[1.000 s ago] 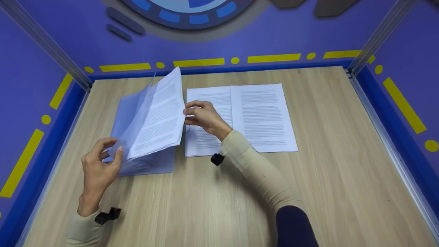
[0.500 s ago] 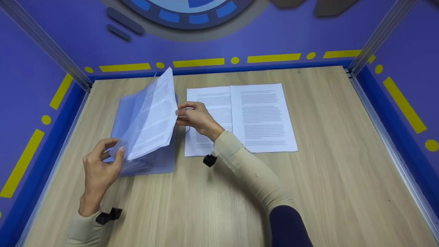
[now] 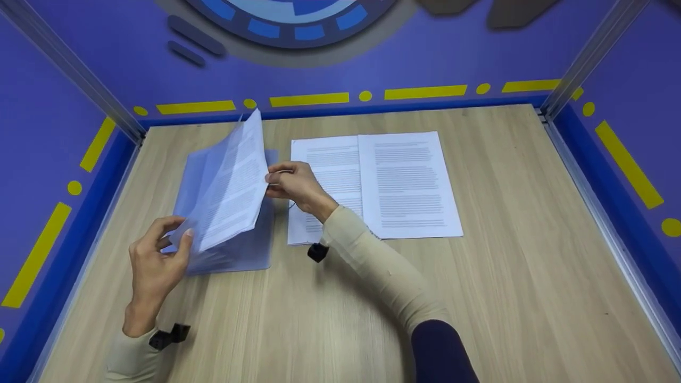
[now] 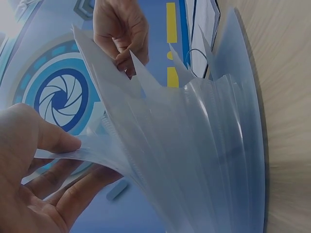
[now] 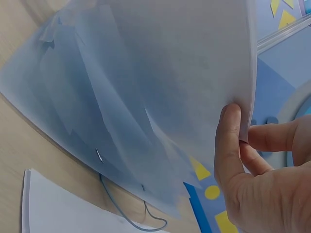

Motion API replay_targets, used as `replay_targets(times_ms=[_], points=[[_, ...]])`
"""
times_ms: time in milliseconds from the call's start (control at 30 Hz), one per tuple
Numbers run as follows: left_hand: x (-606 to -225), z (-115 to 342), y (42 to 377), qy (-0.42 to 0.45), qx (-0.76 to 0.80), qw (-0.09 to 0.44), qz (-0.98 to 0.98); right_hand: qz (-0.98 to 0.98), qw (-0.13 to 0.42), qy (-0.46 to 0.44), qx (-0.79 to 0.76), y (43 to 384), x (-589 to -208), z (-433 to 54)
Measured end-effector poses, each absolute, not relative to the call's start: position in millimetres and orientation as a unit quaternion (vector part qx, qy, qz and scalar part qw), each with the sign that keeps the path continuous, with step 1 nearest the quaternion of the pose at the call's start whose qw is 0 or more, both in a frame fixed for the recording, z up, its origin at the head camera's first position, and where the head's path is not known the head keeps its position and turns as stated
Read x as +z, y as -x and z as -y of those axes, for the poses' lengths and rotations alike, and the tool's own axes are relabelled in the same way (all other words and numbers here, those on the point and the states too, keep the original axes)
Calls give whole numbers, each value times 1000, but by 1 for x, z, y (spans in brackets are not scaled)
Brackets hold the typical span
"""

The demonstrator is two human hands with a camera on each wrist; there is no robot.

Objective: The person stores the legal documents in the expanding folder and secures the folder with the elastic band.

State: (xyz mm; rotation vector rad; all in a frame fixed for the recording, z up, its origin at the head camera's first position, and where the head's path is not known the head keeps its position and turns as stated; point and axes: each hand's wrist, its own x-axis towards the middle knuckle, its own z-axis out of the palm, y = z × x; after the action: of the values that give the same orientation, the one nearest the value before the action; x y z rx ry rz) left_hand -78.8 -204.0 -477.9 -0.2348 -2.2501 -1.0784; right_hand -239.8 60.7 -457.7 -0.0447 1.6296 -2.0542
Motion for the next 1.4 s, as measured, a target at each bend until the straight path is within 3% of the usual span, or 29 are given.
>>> replay_targets(times_ms=[1400], points=[[-481, 203, 83, 108, -376, 339, 856, -661, 223, 36, -716, 238, -459, -22]])
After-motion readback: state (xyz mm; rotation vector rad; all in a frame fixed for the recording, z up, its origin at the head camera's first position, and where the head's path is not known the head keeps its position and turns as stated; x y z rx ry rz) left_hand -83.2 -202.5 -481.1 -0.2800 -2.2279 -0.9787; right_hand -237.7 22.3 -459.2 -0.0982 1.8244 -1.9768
